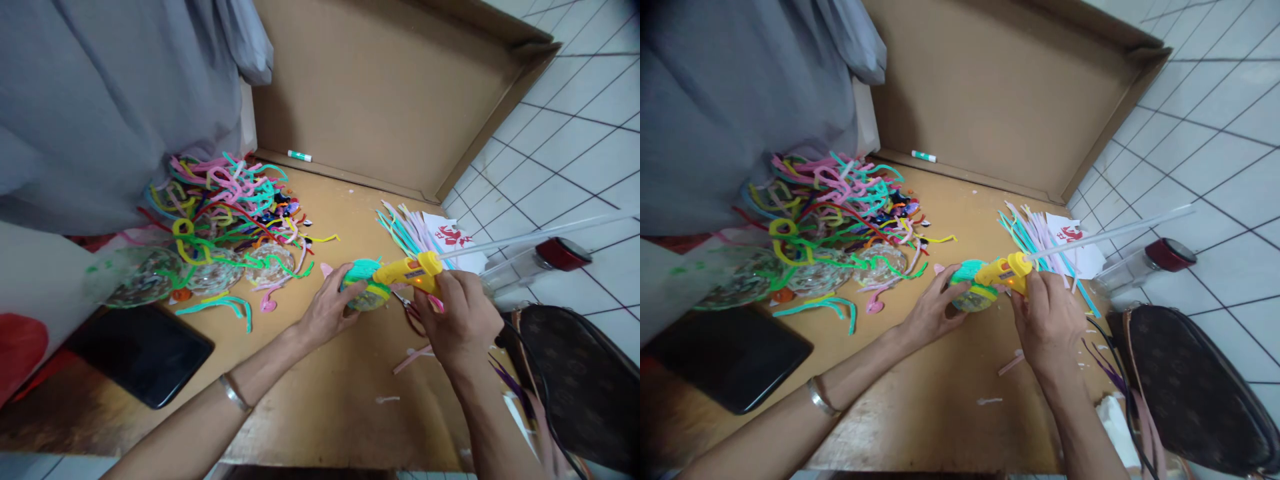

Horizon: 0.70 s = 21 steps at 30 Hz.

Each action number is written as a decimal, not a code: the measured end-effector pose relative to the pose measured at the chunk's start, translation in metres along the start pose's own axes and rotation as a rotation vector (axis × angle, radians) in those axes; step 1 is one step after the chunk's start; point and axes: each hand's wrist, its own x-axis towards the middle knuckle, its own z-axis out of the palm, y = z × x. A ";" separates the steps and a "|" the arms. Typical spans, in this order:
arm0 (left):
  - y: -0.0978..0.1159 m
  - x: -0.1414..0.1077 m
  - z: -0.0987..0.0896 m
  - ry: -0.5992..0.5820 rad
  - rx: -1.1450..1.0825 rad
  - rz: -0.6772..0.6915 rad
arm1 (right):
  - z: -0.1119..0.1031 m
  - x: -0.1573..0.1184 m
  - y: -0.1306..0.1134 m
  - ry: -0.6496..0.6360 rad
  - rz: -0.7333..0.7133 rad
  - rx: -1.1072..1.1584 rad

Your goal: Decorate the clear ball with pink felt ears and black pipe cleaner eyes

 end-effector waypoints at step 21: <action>0.001 -0.001 0.003 0.004 -0.074 -0.111 | 0.001 0.007 0.001 -0.041 -0.003 0.066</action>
